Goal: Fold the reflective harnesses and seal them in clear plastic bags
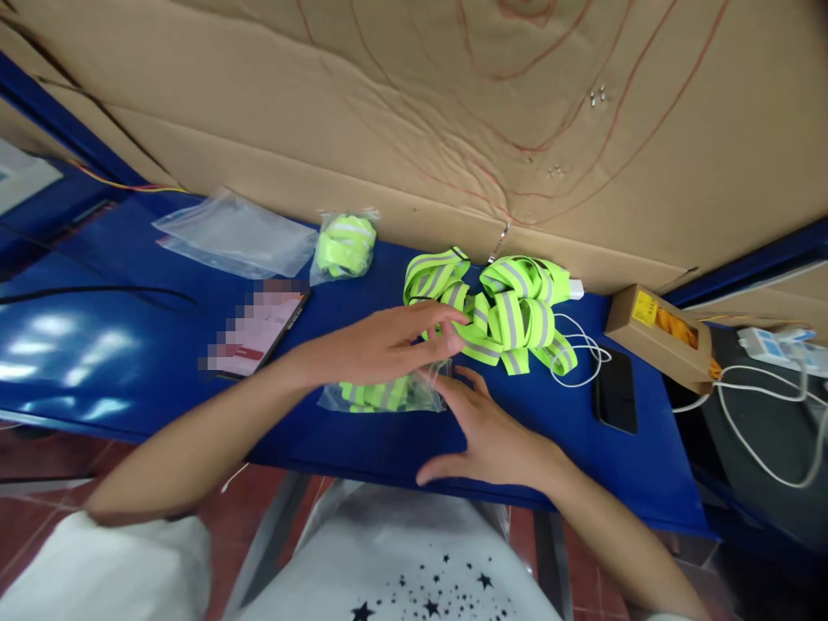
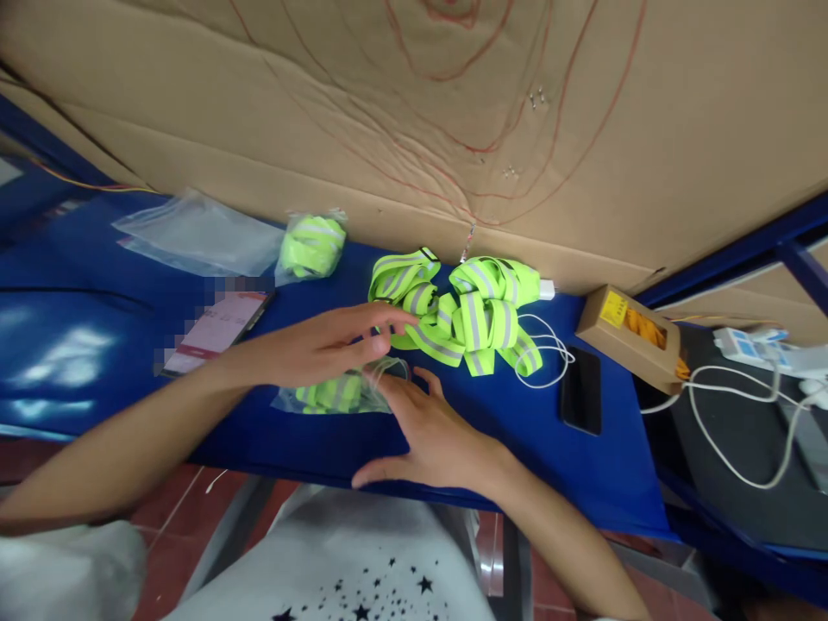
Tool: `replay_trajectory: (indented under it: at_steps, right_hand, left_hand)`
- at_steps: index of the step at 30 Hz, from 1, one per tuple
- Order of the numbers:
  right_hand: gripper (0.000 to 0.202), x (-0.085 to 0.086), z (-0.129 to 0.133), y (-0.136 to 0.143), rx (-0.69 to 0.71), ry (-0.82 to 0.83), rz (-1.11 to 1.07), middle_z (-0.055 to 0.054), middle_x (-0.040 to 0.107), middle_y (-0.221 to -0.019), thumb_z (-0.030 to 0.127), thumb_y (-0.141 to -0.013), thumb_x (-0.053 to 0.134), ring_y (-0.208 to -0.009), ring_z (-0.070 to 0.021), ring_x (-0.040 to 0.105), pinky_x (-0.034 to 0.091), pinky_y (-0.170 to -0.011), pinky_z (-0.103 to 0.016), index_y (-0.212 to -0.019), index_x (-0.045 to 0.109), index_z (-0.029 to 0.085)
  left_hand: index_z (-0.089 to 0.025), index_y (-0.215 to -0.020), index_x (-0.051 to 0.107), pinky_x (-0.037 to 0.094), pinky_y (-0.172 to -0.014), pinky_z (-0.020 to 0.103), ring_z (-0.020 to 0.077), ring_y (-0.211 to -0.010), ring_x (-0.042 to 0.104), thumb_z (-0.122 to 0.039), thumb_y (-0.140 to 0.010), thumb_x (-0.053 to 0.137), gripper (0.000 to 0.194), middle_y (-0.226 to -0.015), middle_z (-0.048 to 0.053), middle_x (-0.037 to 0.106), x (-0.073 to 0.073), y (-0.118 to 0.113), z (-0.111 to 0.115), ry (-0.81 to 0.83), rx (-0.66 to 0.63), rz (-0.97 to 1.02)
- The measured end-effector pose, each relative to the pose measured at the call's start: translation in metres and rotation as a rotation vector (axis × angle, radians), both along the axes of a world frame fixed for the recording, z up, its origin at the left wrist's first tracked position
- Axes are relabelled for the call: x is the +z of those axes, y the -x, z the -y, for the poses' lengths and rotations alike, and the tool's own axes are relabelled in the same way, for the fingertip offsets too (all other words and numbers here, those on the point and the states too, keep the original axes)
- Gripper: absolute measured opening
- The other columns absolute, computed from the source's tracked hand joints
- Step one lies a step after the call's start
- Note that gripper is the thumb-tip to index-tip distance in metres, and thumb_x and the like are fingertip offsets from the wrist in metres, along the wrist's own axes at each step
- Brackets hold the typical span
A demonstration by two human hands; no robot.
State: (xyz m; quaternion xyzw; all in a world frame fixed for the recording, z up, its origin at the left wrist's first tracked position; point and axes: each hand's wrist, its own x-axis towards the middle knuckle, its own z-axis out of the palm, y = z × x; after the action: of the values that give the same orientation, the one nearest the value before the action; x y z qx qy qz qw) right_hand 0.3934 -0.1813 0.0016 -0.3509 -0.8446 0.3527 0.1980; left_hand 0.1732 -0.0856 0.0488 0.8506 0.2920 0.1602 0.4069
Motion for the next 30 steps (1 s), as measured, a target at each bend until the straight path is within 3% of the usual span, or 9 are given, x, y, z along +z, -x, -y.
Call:
replay_trajectory:
  at_steps: [2, 6, 10, 14, 16, 19, 22, 26, 30]
  right_hand:
    - [0.079, -0.005, 0.002, 0.008, -0.083, -0.069, 0.028, -0.017, 0.058, -0.15, 0.04, -0.098, 0.068, -0.137, -0.0319, 0.055, 0.029, -0.123, -0.063, -0.162, 0.024, 0.025]
    - [0.063, -0.003, 0.0, 0.001, -0.019, -0.136, -0.096, -0.004, 0.074, -0.118, 0.007, -0.101, 0.048, -0.106, -0.0202, 0.067, 0.046, -0.105, -0.048, -0.157, 0.038, 0.034]
    - [0.05, 0.015, -0.002, -0.021, -0.047, -0.051, -0.258, -0.001, 0.075, -0.105, 0.011, -0.099, 0.056, -0.097, -0.0189, 0.067, 0.052, -0.094, -0.043, -0.143, 0.057, 0.035]
    - [0.034, 0.022, -0.006, -0.037, -0.077, -0.012, -0.298, -0.001, 0.077, -0.099, 0.019, -0.096, 0.066, -0.093, -0.0201, 0.068, 0.054, -0.088, -0.043, -0.128, 0.067, 0.032]
    - [0.02, 0.02, -0.01, -0.042, -0.043, 0.002, -0.3, -0.001, 0.077, -0.094, 0.022, -0.095, 0.068, -0.091, -0.0199, 0.068, 0.054, -0.088, -0.043, -0.113, 0.071, 0.03]
    - [0.002, 0.011, -0.014, -0.048, -0.049, 0.001, -0.351, -0.003, 0.074, -0.103, 0.028, -0.093, 0.073, -0.098, -0.0209, 0.068, 0.053, -0.092, -0.044, -0.091, 0.072, 0.027]
    - [0.017, -0.001, -0.013, -0.052, -0.205, -0.035, -0.361, -0.006, 0.067, -0.117, 0.029, -0.09, 0.076, -0.106, -0.0223, 0.066, 0.053, -0.094, -0.043, -0.078, 0.065, 0.024]
    - [0.021, -0.012, -0.011, -0.056, -0.379, -0.074, -0.332, -0.008, 0.064, -0.115, 0.026, -0.094, 0.07, -0.106, -0.0231, 0.064, 0.053, -0.093, -0.042, -0.077, 0.057, 0.023]
    - [0.011, -0.014, -0.01, -0.053, -0.404, -0.079, -0.32, -0.009, 0.063, -0.12, 0.027, -0.097, 0.066, -0.108, -0.0233, 0.064, 0.054, -0.095, -0.041, -0.086, 0.064, 0.024]
  left_hand:
    - [-0.024, -0.143, 0.06, 0.05, -0.101, 0.032, 0.0262, -0.122, 0.067, -0.061, -0.095, 0.063, 0.061, -0.135, 0.011, 0.069, -0.001, 0.012, -0.01, 0.04, -0.073, -0.101]
    - [-0.026, -0.136, 0.067, 0.052, -0.095, 0.03, 0.0271, -0.116, 0.07, -0.058, -0.079, 0.082, 0.067, -0.129, 0.008, 0.073, -0.005, 0.018, -0.008, 0.18, -0.192, -0.113]
    - [-0.025, -0.138, 0.065, 0.054, -0.1, 0.035, 0.0279, -0.119, 0.069, -0.062, -0.086, 0.075, 0.065, -0.13, 0.01, 0.072, -0.013, 0.003, 0.007, 0.536, -0.378, 0.135]
    - [-0.024, -0.142, 0.062, 0.051, -0.109, 0.04, 0.0315, -0.134, 0.061, -0.08, -0.082, 0.065, 0.083, -0.143, 0.015, 0.065, -0.036, -0.003, 0.009, 0.869, -0.4, 0.355]
    - [-0.023, -0.143, 0.062, 0.052, -0.107, 0.041, 0.0319, -0.13, 0.064, -0.079, -0.081, 0.067, 0.084, -0.14, 0.017, 0.067, -0.047, -0.001, 0.007, 0.96, -0.344, 0.358]
    - [-0.021, -0.133, 0.07, 0.054, -0.102, 0.037, 0.0269, -0.115, 0.072, -0.067, -0.088, 0.069, 0.064, -0.124, 0.014, 0.076, -0.057, -0.001, 0.006, 0.948, -0.121, 0.346]
    - [-0.02, -0.119, 0.078, 0.052, -0.106, 0.037, 0.026, -0.116, 0.072, -0.061, -0.095, 0.064, 0.05, -0.115, 0.01, 0.079, -0.058, -0.008, 0.01, 0.815, 0.086, 0.367]
    - [-0.021, -0.117, 0.078, 0.052, -0.109, 0.037, 0.0262, -0.116, 0.071, -0.065, -0.1, 0.051, 0.054, -0.115, 0.006, 0.079, -0.056, -0.017, 0.021, 0.605, 0.275, 0.375]
    - [-0.022, -0.116, 0.078, 0.055, -0.102, 0.032, 0.0234, -0.102, 0.073, -0.065, -0.1, 0.05, 0.054, -0.108, 0.005, 0.079, -0.058, -0.022, 0.029, 0.617, 0.421, 0.398]
